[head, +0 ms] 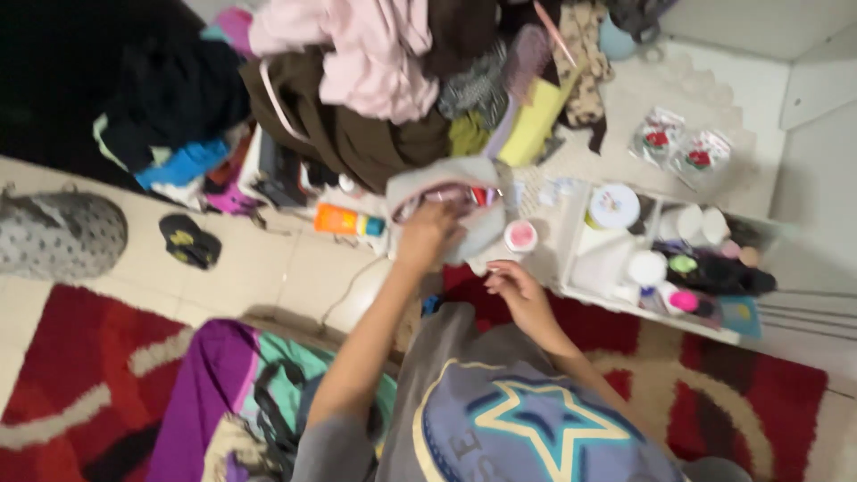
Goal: Organizing various cosmetics, stationary, and personal belongings on a shelf and desk area.
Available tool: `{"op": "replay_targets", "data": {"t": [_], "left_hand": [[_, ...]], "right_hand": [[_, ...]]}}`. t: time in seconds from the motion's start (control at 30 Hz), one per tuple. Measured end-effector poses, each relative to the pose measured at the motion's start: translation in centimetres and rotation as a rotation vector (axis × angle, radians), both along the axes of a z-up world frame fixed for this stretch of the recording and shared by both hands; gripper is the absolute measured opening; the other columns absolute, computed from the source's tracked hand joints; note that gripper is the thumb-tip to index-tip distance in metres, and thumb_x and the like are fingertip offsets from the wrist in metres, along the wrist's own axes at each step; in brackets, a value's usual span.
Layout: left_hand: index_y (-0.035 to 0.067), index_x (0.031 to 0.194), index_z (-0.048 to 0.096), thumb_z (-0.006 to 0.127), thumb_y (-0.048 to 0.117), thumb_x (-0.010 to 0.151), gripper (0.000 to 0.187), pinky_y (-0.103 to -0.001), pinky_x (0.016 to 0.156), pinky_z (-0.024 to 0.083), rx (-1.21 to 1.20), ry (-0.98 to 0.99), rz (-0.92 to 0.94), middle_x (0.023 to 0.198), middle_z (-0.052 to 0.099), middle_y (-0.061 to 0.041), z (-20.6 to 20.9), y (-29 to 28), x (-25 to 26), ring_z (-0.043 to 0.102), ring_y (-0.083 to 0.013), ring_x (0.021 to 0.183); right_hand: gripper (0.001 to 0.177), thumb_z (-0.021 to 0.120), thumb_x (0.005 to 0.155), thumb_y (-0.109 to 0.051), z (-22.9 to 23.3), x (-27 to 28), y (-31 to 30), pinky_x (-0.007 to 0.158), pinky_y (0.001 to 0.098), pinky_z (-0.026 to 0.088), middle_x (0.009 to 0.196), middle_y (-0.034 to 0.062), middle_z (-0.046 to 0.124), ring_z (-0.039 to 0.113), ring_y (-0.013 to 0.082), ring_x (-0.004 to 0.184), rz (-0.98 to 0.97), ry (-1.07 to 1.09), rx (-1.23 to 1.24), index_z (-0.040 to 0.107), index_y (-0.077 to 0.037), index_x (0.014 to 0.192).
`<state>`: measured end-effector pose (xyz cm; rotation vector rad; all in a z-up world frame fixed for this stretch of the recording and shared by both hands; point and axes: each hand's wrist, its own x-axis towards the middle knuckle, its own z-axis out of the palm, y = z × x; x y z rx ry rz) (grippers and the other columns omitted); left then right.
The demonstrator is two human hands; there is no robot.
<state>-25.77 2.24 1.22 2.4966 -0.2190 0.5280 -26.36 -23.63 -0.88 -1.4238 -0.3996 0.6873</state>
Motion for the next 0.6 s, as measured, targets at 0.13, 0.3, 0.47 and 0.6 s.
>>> {"op": "replay_targets", "data": {"t": [0.13, 0.3, 0.47, 0.6], "left_hand": [[0.007, 0.095, 0.07, 0.076, 0.023, 0.09, 0.017, -0.044, 0.09, 0.055, 0.142, 0.155, -0.04, 0.102, 0.07, -0.011, -2.5, 0.4, -0.1, 0.068, -0.0309, 0.099], [0.005, 0.096, 0.071, 0.074, 0.025, 0.096, 0.02, -0.041, 0.08, 0.055, -0.055, 0.237, -0.175, 0.106, 0.07, -0.01, -0.1, 2.4, 0.6, 0.068, -0.0282, 0.094], [0.011, 0.091, 0.076, 0.076, 0.03, 0.088, 0.019, -0.049, 0.093, 0.046, 0.113, -0.027, -0.136, 0.119, 0.07, -0.007, 4.2, 4.4, 2.0, 0.062, -0.029, 0.112], [0.015, 0.084, 0.075, 0.077, 0.036, 0.076, 0.022, -0.055, 0.101, 0.038, 0.084, -0.022, 0.048, 0.141, 0.057, -0.023, 4.6, 5.4, 3.9, 0.054, -0.046, 0.127]], "right_hand": [[0.029, 0.054, 0.106, -0.017, 2.6, 3.8, 3.5, 0.088, 0.0264, 0.052, 0.102, 0.0037, 0.067, 0.064, 0.0116, 0.096, -0.25, -0.076, -0.045, 0.064, -0.004, 0.131], [0.035, 0.063, 0.093, -0.009, 6.5, 10.4, 8.7, 0.076, 0.0306, 0.052, 0.108, 0.0089, 0.069, 0.068, 0.02, 0.097, -0.505, -0.431, -0.46, 0.065, -0.006, 0.128], [0.043, 0.066, 0.085, -0.003, 4.7, 14.7, 10.1, 0.088, 0.0417, 0.053, 0.12, 0.0225, 0.064, 0.065, 0.0401, 0.105, -0.481, -0.772, -0.594, 0.065, -0.003, 0.129], [0.023, 0.061, 0.093, -0.007, 0.4, 18.1, 7.3, 0.085, 0.0428, 0.057, 0.108, 0.0214, 0.072, 0.072, 0.0371, 0.094, -0.571, -0.529, -0.817, 0.075, -0.006, 0.113]]}}
